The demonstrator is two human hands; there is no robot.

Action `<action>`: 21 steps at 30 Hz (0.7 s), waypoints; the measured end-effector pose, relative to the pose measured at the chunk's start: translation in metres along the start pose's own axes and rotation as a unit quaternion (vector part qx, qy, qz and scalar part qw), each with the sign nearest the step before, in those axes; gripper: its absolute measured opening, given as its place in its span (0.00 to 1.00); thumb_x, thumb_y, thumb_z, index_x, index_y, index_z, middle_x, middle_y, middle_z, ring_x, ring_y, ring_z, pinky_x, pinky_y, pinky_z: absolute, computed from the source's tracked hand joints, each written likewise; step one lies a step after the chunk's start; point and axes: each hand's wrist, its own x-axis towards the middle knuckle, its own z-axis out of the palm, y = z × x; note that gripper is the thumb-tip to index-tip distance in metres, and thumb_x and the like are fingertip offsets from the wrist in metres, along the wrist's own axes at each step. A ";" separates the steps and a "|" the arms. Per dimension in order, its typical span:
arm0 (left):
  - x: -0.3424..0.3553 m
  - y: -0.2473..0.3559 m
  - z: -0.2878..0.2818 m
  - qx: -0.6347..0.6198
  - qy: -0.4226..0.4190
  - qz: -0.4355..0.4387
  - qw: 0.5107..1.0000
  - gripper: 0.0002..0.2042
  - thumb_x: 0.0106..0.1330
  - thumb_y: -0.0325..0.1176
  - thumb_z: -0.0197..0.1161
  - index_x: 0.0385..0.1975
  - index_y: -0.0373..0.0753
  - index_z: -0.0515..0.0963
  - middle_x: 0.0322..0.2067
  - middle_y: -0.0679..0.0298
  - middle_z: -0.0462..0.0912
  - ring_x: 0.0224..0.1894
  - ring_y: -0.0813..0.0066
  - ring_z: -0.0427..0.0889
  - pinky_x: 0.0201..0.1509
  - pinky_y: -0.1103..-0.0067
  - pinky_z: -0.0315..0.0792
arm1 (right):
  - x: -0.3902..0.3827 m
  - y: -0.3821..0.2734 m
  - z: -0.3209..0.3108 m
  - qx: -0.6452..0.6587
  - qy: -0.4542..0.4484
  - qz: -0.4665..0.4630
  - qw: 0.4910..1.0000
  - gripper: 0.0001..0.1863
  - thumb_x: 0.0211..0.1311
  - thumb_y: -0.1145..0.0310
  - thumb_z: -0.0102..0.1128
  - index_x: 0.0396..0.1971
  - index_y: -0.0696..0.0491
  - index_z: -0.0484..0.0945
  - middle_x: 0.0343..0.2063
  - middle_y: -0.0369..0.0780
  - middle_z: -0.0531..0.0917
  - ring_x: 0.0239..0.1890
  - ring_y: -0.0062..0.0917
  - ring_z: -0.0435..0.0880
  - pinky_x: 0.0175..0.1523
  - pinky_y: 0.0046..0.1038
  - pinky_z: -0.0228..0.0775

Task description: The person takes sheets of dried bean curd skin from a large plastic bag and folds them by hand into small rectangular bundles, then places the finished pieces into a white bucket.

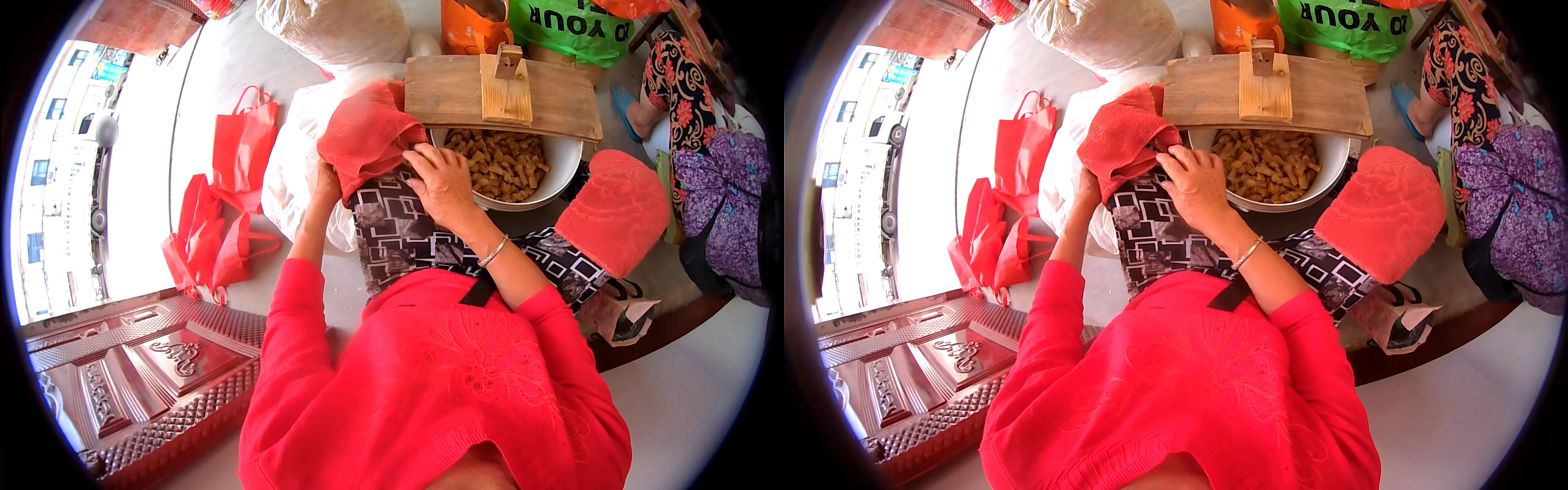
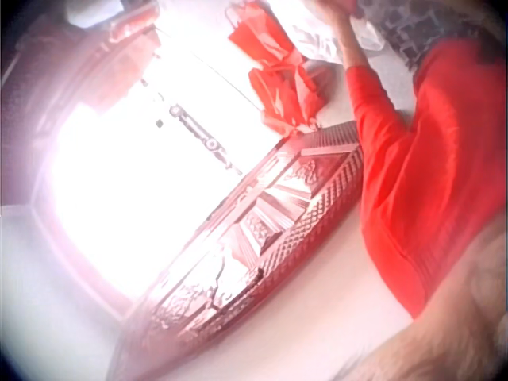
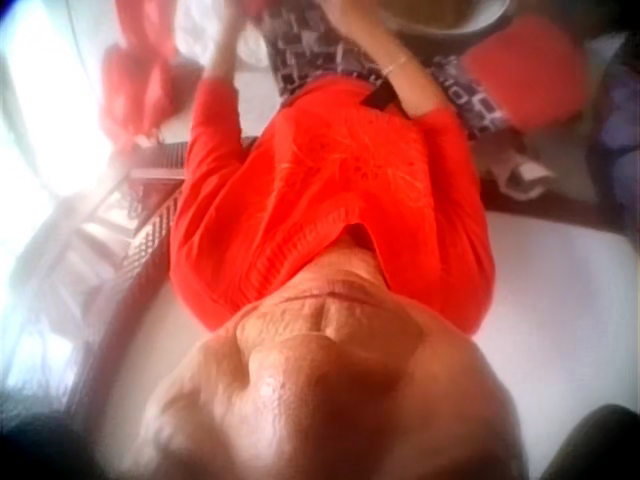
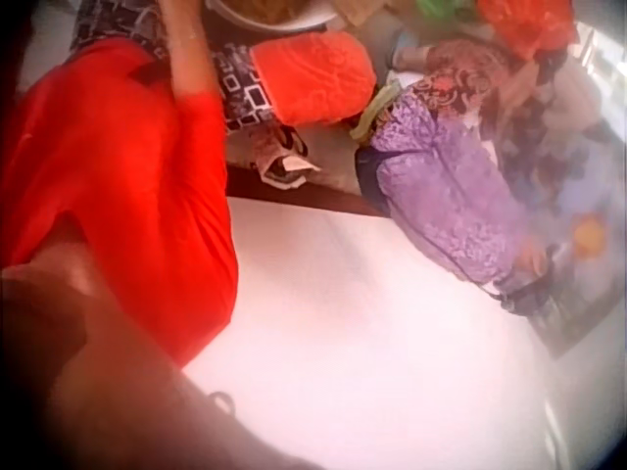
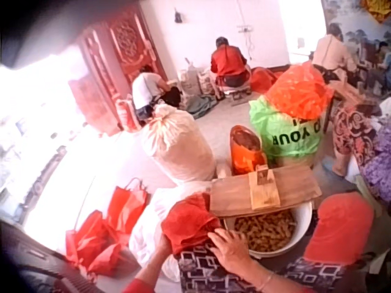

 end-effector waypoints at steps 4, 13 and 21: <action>-0.014 0.008 -0.009 -0.012 0.010 -0.023 1.000 0.18 0.64 0.42 0.56 0.44 0.34 0.78 0.40 0.47 0.82 0.45 0.52 0.81 0.47 0.65 0.72 | -0.011 0.014 -0.007 -0.062 -0.011 0.056 0.996 0.32 0.47 0.69 0.68 0.56 0.50 0.69 0.53 0.40 0.72 0.54 0.37 0.71 0.57 0.40 0.59; -0.072 0.012 -0.008 -0.054 0.030 -0.200 0.978 0.18 0.65 0.41 0.55 0.46 0.34 0.76 0.42 0.49 0.81 0.47 0.55 0.80 0.48 0.66 0.71 | -0.019 0.026 0.005 -0.036 -0.058 0.104 0.992 0.33 0.55 0.70 0.61 0.62 0.51 0.62 0.45 0.49 0.80 0.40 0.46 0.81 0.41 0.41 0.74; -0.165 -0.022 -0.046 -0.158 0.113 -0.396 0.897 0.18 0.66 0.40 0.55 0.49 0.34 0.75 0.45 0.50 0.80 0.49 0.57 0.78 0.49 0.66 0.71 | -0.019 0.028 0.006 -0.083 -0.092 0.125 0.984 0.29 0.57 0.71 0.55 0.61 0.47 0.63 0.36 0.50 0.82 0.35 0.47 0.81 0.37 0.45 0.73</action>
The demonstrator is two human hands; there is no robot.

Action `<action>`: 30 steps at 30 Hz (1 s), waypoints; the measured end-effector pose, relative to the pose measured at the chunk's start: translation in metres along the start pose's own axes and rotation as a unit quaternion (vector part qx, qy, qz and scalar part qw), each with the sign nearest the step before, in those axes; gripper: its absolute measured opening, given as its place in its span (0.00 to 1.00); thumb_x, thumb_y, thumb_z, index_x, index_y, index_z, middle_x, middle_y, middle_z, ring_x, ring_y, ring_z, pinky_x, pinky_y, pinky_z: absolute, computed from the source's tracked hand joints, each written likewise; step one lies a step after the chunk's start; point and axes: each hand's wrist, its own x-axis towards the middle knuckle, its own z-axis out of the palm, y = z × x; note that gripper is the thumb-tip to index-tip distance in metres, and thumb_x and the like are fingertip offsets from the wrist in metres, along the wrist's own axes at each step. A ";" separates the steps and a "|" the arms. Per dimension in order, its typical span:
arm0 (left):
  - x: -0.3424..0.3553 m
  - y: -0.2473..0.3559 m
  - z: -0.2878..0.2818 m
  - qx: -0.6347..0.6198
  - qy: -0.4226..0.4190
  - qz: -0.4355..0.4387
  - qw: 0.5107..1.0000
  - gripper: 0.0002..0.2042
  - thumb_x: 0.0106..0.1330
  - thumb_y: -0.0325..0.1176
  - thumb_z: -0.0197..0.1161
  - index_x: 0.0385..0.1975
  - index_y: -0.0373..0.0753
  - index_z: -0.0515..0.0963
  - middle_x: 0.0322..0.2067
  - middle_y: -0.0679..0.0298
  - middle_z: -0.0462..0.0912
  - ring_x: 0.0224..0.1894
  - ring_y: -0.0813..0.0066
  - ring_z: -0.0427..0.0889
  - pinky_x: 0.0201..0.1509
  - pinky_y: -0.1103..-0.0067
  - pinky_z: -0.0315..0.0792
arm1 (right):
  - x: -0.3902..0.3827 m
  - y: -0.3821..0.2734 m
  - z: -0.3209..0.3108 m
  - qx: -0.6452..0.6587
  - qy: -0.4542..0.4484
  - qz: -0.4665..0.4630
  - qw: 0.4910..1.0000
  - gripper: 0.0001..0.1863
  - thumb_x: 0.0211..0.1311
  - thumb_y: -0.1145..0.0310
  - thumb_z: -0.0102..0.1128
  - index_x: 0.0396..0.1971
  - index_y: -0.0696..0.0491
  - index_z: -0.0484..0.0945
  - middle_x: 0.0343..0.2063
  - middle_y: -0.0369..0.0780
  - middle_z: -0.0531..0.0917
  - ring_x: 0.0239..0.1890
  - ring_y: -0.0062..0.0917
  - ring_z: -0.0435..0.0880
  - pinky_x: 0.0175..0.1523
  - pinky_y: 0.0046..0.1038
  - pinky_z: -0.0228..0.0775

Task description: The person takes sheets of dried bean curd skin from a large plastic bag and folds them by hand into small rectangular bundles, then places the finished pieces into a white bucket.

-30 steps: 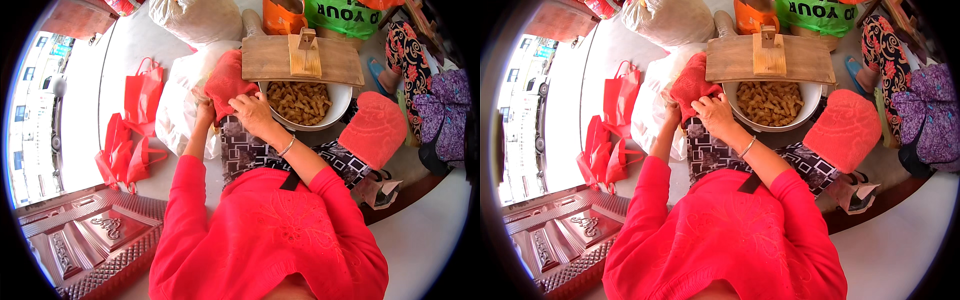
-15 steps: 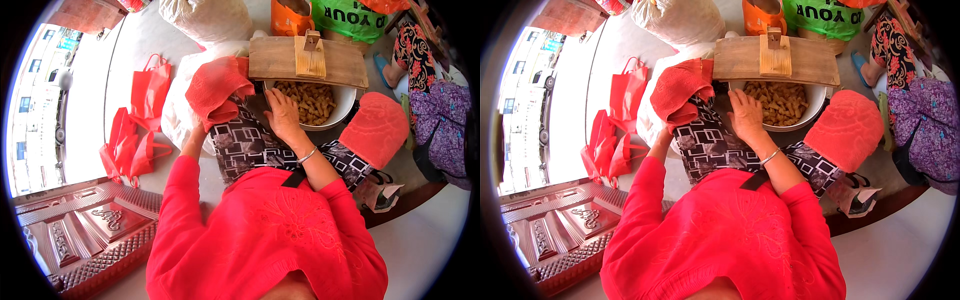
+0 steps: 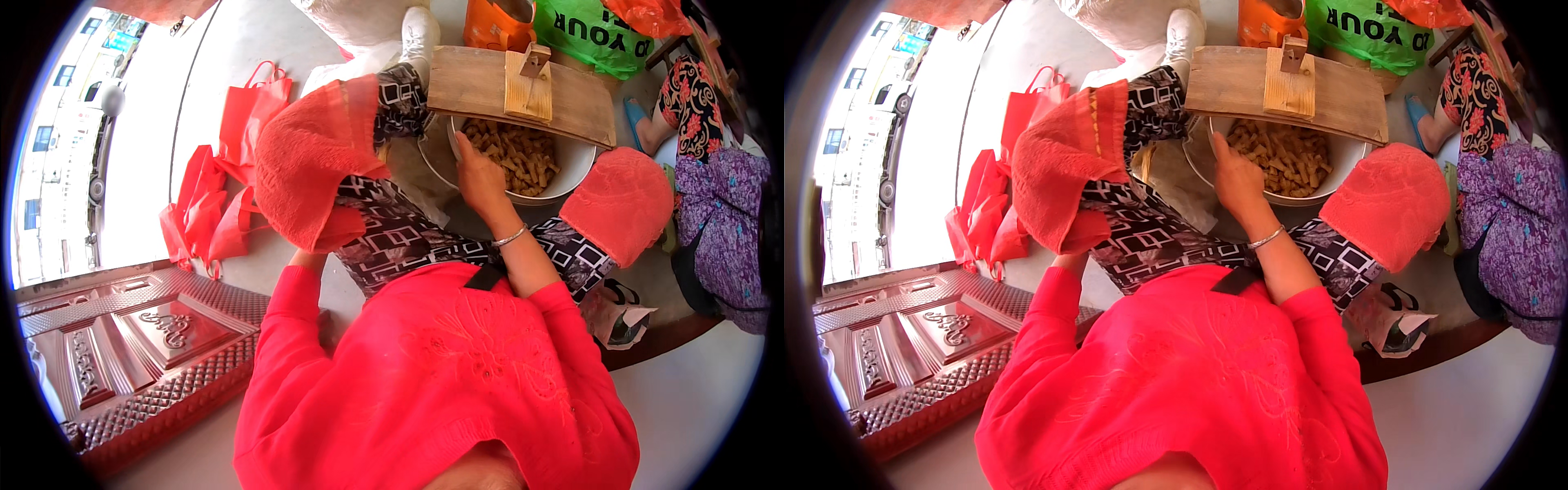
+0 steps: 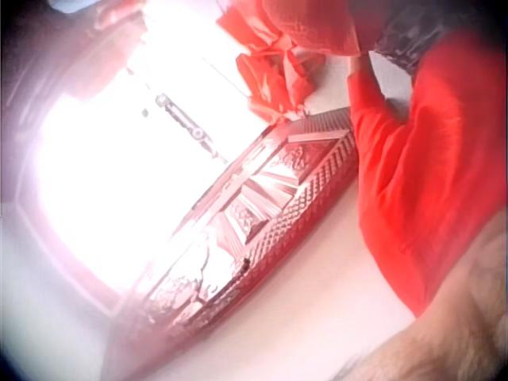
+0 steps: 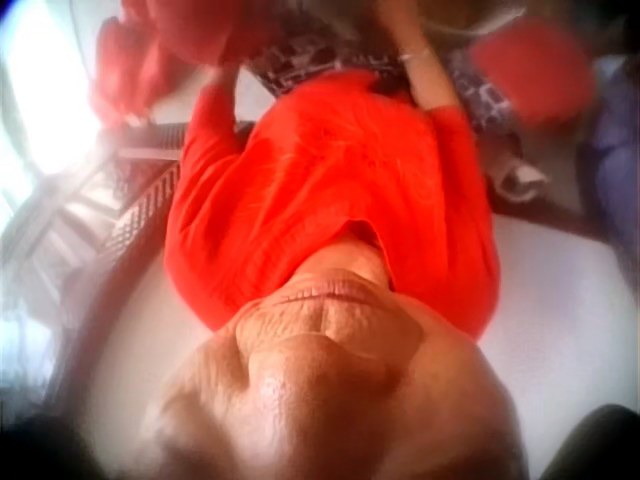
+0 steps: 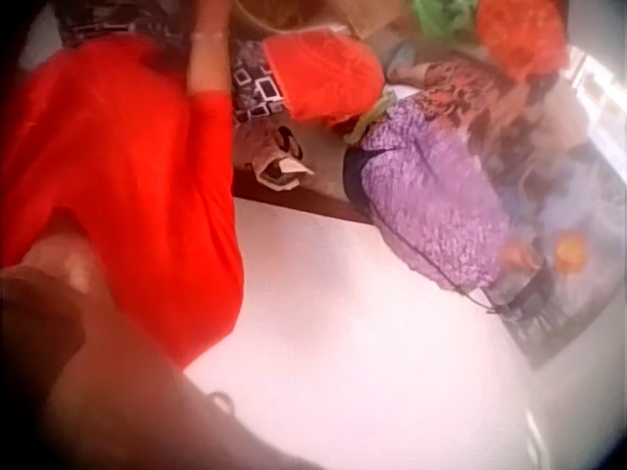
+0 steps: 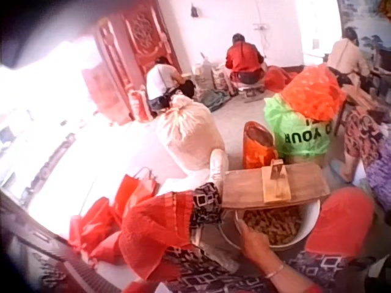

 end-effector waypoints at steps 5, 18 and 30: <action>-0.020 -0.024 -0.064 -0.092 0.107 -0.088 0.986 0.18 0.67 0.39 0.54 0.50 0.34 0.74 0.46 0.51 0.79 0.50 0.59 0.78 0.50 0.66 0.71 | 0.000 0.000 -0.005 0.011 -0.022 0.027 0.999 0.27 0.59 0.70 0.52 0.61 0.45 0.63 0.33 0.50 0.82 0.34 0.48 0.81 0.39 0.46 0.72; -0.072 0.225 -0.137 -0.198 0.349 0.302 0.865 0.18 0.68 0.38 0.53 0.53 0.34 0.72 0.50 0.53 0.78 0.52 0.62 0.76 0.52 0.67 0.70 | 0.000 0.000 -0.003 0.049 -0.025 0.028 0.998 0.25 0.60 0.70 0.54 0.58 0.49 0.65 0.36 0.49 0.82 0.36 0.46 0.82 0.40 0.44 0.72; 0.007 0.238 0.099 0.158 0.006 0.438 0.885 0.30 0.60 0.44 0.61 0.60 0.35 0.66 0.57 0.47 0.70 0.60 0.53 0.69 0.62 0.69 0.64 | 0.000 -0.007 -0.023 -0.021 -0.071 0.034 0.997 0.22 0.57 0.68 0.58 0.53 0.50 0.68 0.28 0.48 0.83 0.32 0.45 0.82 0.35 0.43 0.73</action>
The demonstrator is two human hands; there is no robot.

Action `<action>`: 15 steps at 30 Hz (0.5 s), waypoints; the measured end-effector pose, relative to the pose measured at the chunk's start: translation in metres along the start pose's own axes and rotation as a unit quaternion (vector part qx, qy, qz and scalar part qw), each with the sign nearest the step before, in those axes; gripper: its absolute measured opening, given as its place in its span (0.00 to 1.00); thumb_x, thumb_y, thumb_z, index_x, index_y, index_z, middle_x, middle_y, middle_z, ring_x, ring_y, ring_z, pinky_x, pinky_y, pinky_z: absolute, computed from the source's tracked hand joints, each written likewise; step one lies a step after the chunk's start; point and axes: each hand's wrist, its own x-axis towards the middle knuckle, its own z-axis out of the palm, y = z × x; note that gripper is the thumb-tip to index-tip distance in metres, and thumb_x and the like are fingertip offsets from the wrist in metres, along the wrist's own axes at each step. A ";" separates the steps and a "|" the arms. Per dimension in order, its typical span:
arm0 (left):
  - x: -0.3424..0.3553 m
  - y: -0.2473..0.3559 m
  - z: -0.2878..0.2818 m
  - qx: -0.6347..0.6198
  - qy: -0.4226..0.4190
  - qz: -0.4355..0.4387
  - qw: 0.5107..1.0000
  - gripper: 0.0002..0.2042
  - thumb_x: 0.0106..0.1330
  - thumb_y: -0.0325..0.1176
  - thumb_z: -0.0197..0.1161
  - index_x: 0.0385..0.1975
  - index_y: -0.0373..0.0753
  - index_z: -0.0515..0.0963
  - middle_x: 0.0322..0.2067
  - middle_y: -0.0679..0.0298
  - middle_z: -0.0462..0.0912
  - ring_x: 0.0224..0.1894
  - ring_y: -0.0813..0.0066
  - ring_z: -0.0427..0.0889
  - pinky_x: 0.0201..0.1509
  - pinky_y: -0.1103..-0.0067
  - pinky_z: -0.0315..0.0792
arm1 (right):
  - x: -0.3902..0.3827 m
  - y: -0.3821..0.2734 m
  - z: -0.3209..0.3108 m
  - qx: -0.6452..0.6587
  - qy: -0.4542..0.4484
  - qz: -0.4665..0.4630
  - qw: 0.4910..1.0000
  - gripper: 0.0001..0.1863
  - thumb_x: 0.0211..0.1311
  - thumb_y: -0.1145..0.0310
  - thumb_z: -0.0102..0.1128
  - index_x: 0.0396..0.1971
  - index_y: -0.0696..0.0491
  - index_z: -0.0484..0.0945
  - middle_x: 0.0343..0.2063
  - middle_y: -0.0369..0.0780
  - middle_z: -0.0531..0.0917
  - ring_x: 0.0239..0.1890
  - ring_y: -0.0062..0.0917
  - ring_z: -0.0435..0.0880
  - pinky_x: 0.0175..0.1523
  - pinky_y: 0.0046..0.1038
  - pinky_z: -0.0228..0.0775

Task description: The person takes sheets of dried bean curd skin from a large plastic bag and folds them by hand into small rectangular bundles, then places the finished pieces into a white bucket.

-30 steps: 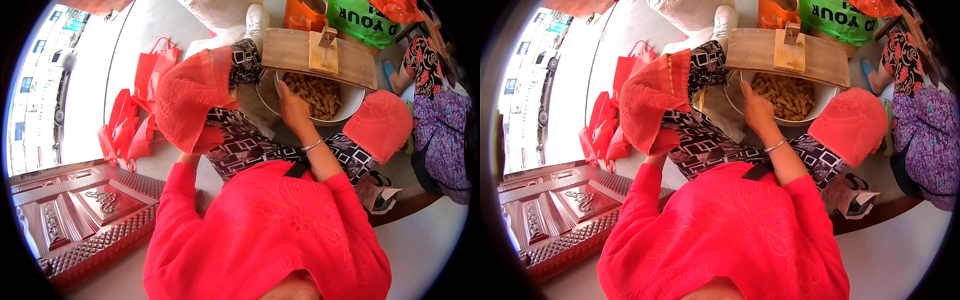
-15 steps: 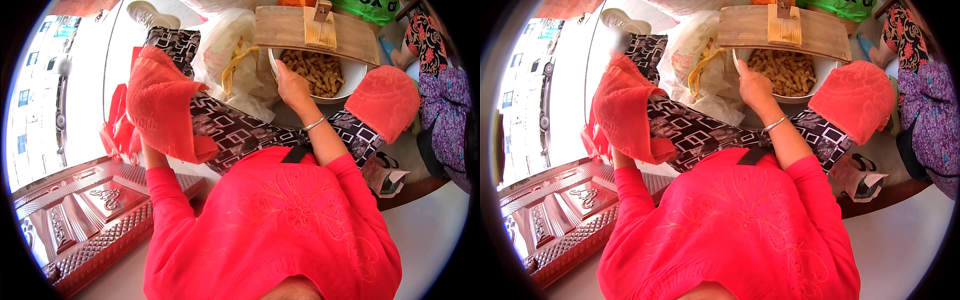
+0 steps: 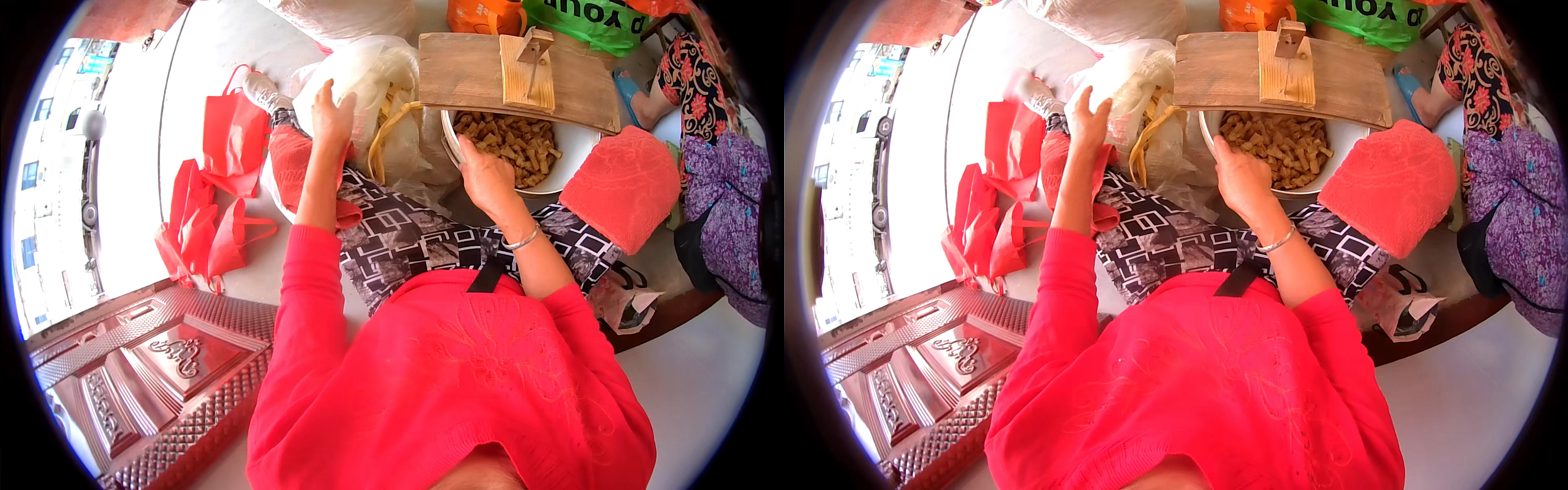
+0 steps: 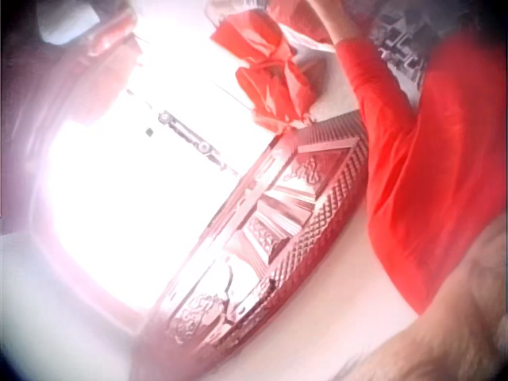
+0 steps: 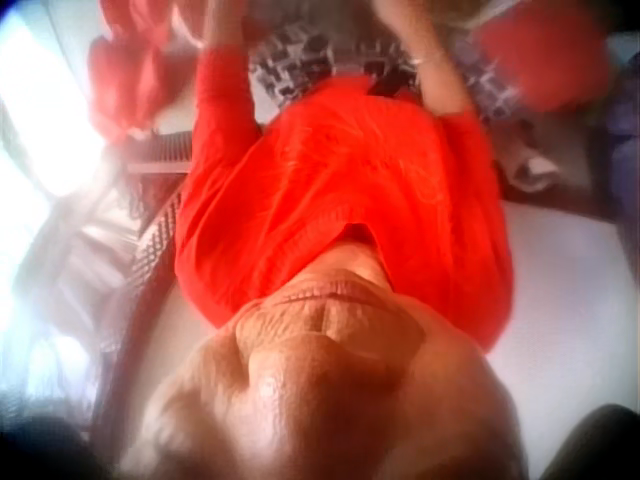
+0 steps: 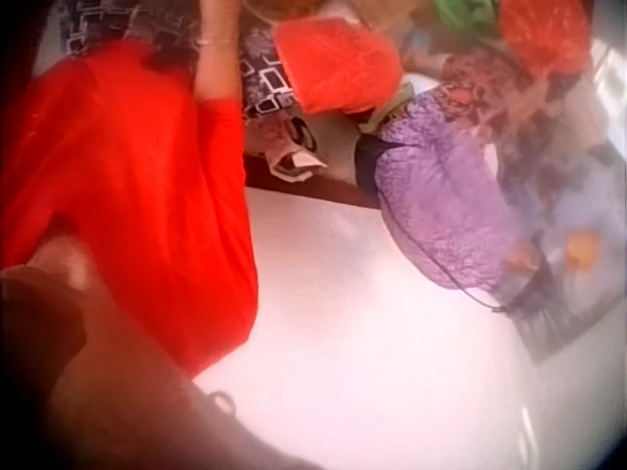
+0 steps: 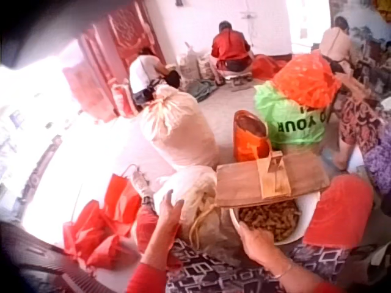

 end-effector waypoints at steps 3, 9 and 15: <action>0.016 -0.020 0.067 0.174 -0.121 -0.058 0.976 0.43 0.55 0.59 0.59 0.67 0.38 0.57 0.63 0.46 0.63 0.65 0.49 0.62 0.66 0.65 0.59 | -0.012 0.016 -0.005 -0.023 -0.015 0.016 0.999 0.18 0.56 0.66 0.61 0.47 0.50 0.71 0.25 0.47 0.82 0.29 0.45 0.82 0.33 0.44 0.72; 0.004 -0.032 0.118 0.208 -0.309 -0.157 0.915 0.46 0.54 0.65 0.56 0.68 0.42 0.55 0.61 0.46 0.67 0.63 0.51 0.66 0.64 0.64 0.62 | -0.032 0.032 -0.010 -0.067 -0.025 0.027 0.997 0.10 0.53 0.64 0.63 0.29 0.51 0.73 0.23 0.39 0.81 0.31 0.37 0.81 0.33 0.38 0.71; -0.032 -0.025 0.123 0.201 -0.338 -0.132 0.910 0.33 0.60 0.52 0.54 0.63 0.41 0.62 0.53 0.47 0.76 0.57 0.51 0.74 0.60 0.66 0.67 | -0.023 0.037 -0.004 -0.029 0.004 0.008 1.000 0.08 0.54 0.65 0.61 0.28 0.51 0.74 0.23 0.40 0.81 0.31 0.37 0.81 0.34 0.38 0.72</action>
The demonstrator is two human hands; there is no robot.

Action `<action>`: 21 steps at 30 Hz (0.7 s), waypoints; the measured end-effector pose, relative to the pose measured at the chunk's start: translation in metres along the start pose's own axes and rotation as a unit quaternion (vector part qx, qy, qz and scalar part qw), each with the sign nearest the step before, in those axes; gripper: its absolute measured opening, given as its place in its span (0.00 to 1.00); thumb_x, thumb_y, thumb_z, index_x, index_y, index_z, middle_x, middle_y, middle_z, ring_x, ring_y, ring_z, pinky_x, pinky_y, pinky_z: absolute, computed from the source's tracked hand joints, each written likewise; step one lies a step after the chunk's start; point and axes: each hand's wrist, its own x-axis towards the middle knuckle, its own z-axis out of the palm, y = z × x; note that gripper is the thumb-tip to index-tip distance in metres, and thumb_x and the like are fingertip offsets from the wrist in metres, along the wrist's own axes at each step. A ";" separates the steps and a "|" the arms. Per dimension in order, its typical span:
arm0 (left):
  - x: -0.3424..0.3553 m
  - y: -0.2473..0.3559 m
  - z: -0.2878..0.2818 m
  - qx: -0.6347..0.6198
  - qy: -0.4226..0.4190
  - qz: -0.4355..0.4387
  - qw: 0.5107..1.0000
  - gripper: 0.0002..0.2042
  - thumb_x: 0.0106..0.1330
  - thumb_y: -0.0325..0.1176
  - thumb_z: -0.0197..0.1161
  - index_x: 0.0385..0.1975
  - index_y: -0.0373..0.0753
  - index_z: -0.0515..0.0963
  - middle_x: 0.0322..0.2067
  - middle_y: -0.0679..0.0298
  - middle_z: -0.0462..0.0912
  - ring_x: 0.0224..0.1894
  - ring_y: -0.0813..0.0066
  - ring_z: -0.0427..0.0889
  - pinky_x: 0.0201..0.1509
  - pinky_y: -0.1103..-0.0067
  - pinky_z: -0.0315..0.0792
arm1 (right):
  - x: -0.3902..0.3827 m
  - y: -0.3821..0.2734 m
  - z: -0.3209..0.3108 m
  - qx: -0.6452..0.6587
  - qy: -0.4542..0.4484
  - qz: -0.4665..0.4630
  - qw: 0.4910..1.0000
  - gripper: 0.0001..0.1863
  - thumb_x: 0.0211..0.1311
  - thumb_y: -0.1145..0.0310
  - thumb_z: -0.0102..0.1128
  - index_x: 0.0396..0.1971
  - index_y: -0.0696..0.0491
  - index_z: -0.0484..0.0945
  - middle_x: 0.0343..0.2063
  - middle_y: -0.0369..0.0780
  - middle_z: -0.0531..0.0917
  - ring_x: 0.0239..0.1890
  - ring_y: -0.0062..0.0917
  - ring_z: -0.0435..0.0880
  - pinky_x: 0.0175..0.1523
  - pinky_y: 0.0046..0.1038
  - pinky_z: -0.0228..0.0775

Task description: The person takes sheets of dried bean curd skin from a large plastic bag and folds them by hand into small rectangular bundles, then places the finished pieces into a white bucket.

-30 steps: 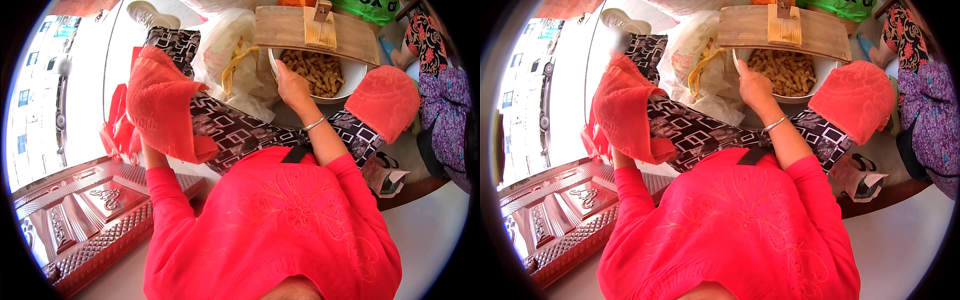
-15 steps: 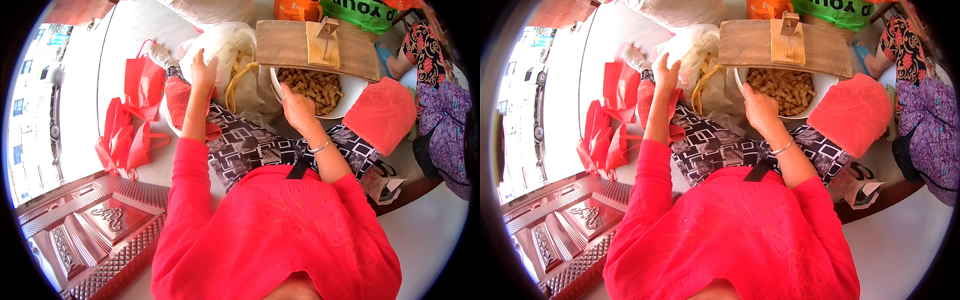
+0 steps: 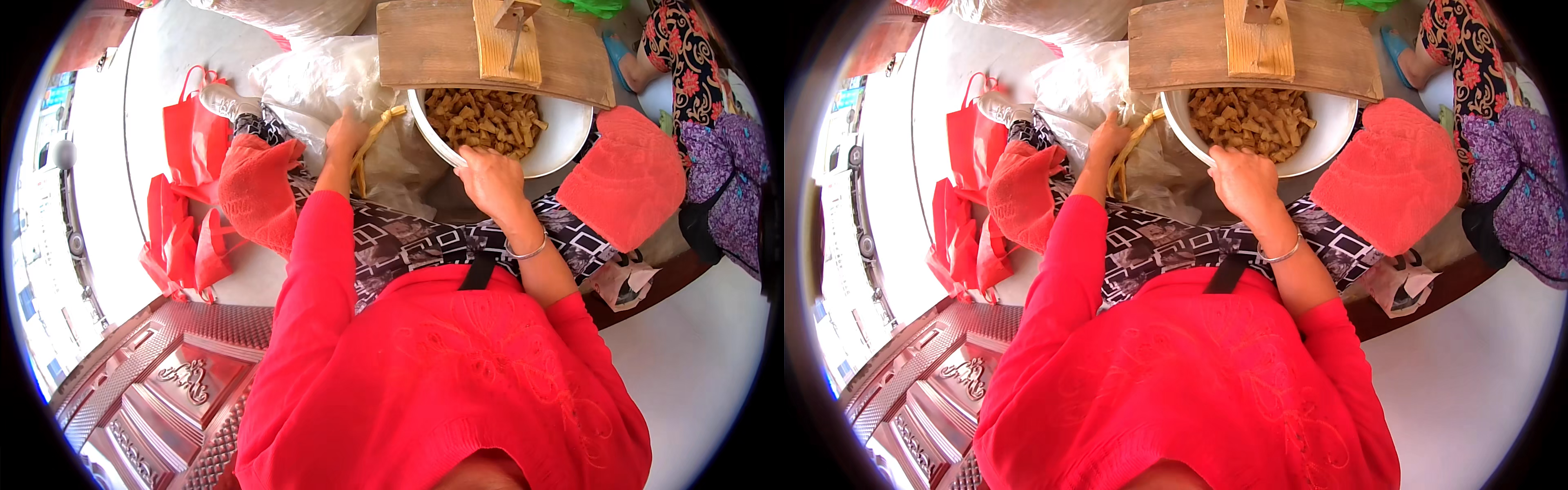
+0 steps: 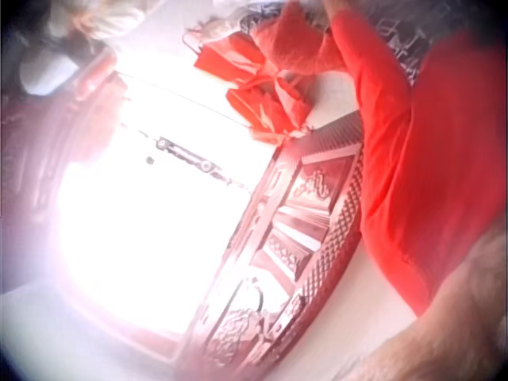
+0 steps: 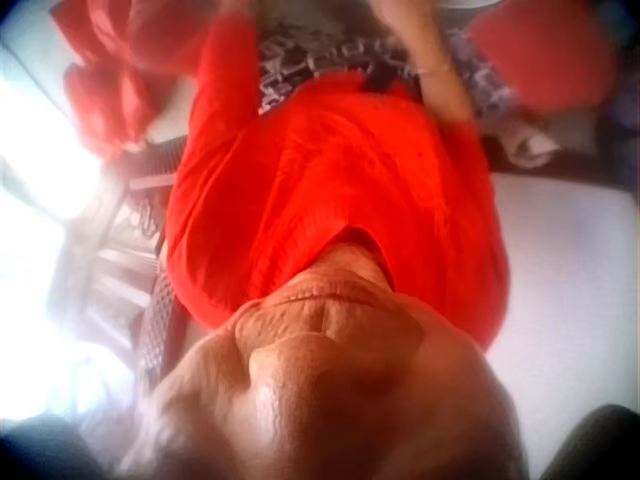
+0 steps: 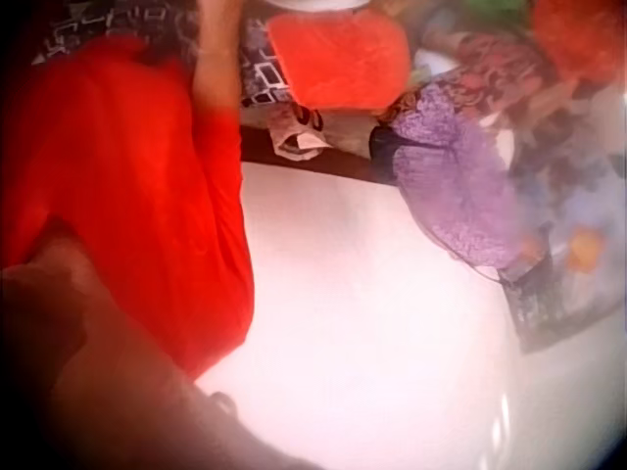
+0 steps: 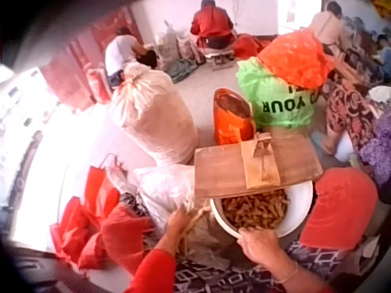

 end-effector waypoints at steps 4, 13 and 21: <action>-0.022 0.009 0.029 -0.021 0.006 0.028 0.999 0.29 0.58 0.42 0.53 0.61 0.40 0.63 0.51 0.45 0.77 0.56 0.49 0.74 0.59 0.64 0.66 | 0.005 0.000 -0.003 0.002 -0.017 -0.006 1.000 0.07 0.54 0.66 0.60 0.28 0.52 0.75 0.23 0.41 0.81 0.31 0.38 0.81 0.33 0.39 0.72; -0.094 0.063 0.030 0.060 0.297 0.109 0.947 0.25 0.58 0.45 0.59 0.55 0.42 0.72 0.44 0.50 0.80 0.47 0.52 0.78 0.55 0.61 0.68 | 0.003 0.016 -0.002 0.020 -0.030 0.006 0.999 0.06 0.53 0.65 0.62 0.28 0.51 0.79 0.23 0.43 0.82 0.30 0.39 0.82 0.34 0.40 0.72; -0.074 0.077 0.047 0.164 0.124 0.139 0.969 0.11 0.61 0.36 0.58 0.40 0.41 0.80 0.40 0.57 0.81 0.44 0.58 0.81 0.46 0.64 0.74 | -0.001 0.006 -0.001 0.008 -0.028 0.005 1.000 0.06 0.52 0.66 0.62 0.29 0.51 0.78 0.24 0.44 0.82 0.31 0.41 0.82 0.35 0.40 0.72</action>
